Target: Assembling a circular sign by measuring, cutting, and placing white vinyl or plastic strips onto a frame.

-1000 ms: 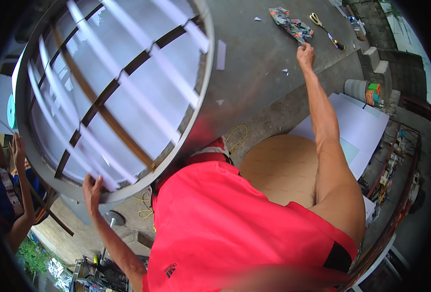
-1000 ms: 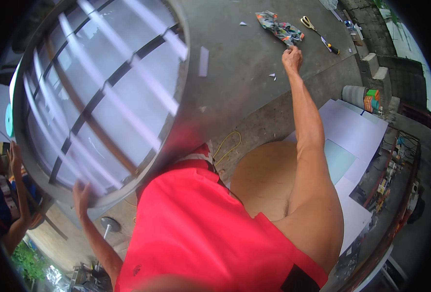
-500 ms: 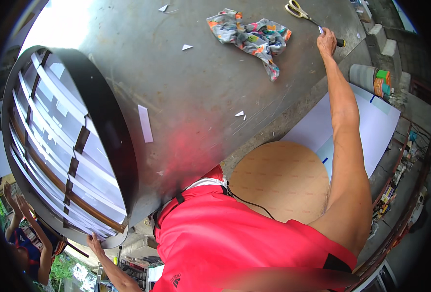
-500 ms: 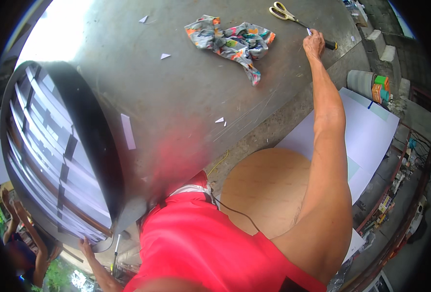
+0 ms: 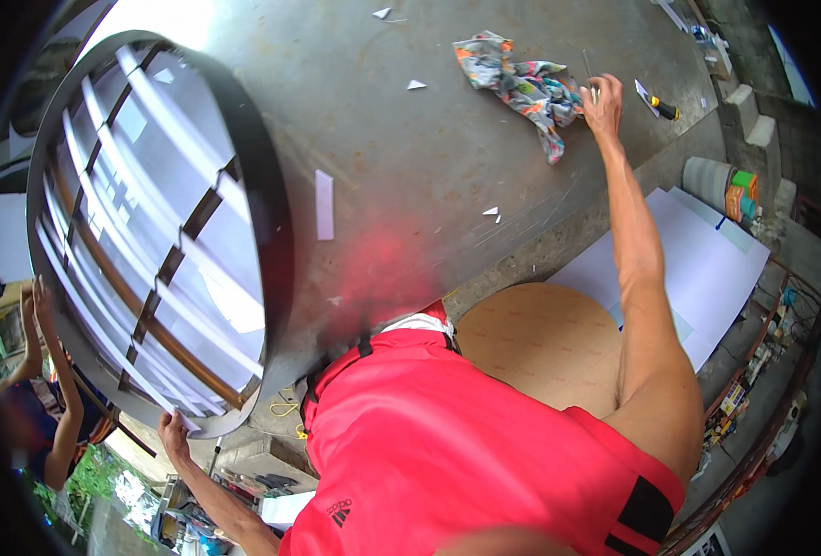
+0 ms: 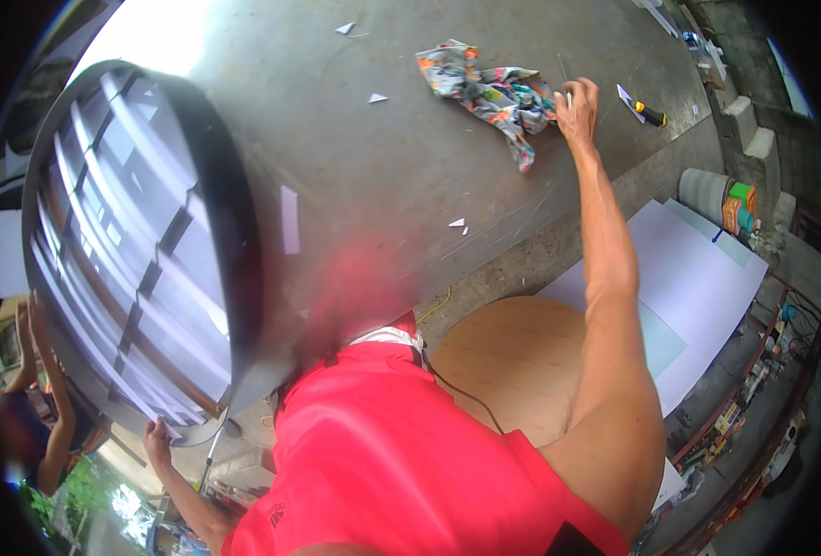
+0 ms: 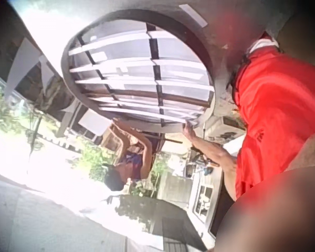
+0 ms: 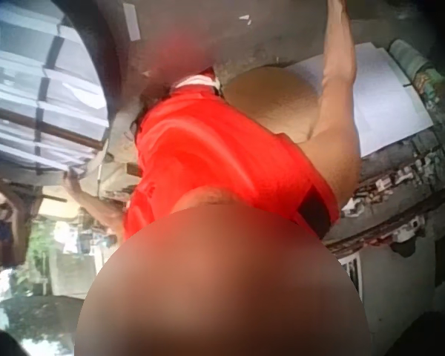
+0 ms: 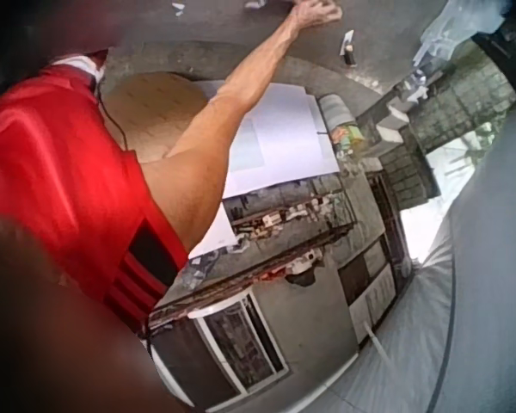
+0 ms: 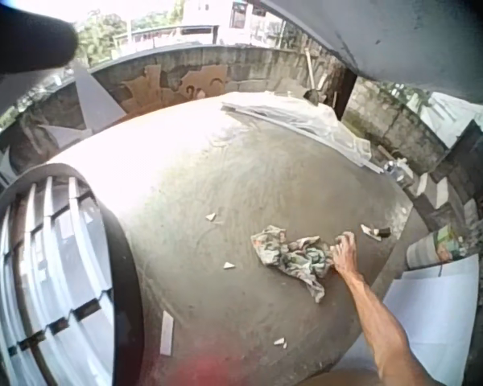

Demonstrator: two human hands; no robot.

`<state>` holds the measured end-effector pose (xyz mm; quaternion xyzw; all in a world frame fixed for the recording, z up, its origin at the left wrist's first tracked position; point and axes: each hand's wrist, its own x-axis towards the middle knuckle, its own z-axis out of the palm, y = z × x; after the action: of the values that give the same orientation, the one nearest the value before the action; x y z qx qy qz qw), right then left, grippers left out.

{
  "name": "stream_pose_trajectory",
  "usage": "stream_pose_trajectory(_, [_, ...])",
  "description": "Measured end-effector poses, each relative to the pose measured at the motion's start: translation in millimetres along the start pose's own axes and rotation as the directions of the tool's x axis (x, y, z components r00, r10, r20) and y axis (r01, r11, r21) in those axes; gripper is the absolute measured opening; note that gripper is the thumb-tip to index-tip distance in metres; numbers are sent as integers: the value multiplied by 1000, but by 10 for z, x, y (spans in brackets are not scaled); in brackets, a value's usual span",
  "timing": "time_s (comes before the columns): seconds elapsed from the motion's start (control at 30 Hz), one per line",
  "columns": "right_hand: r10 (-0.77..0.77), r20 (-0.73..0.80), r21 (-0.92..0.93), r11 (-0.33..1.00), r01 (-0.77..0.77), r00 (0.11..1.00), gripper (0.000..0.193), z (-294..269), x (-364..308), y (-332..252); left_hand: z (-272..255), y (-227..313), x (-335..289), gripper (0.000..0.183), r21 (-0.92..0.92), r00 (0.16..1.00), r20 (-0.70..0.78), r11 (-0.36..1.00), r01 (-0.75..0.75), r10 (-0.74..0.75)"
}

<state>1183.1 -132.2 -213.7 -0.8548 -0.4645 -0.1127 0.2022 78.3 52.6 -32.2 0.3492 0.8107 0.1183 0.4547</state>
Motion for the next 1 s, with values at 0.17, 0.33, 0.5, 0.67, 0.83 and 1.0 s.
stream_pose_trajectory(0.17, [286, -52, -293, 912, -289, 957, 35, -51, -742, -291, -66, 41, -28, 4, -186, 999, 34, 982, -34, 41])
stream_pose_trajectory(0.33, [43, 211, -461, 885, 61, 976, 17, -242, -1103, -236, 13, 182, -189, 19, 6, 972, 91, 976, -217, 215])
stream_pose_trajectory(0.5, [536, 298, -488, 797, -356, 790, 39, -228, -1358, -731, 153, 389, -187, 42, -171, 897, 356, 962, -213, 262])
stream_pose_trajectory(0.67, [619, 333, -630, 707, -320, 711, 46, -332, -1714, -1561, 170, 466, -14, 38, -317, 815, 520, 944, -96, 257])
stream_pose_trajectory(0.83, [612, 340, -526, 753, -395, 714, 38, -364, -2036, -2291, 201, 404, 124, 38, -298, 746, 621, 953, -61, 241])
stream_pose_trajectory(1.0, [766, 362, -467, 642, -608, 531, 43, -432, -2118, -2976, 189, 380, 119, 42, -325, 712, 654, 945, -41, 255])
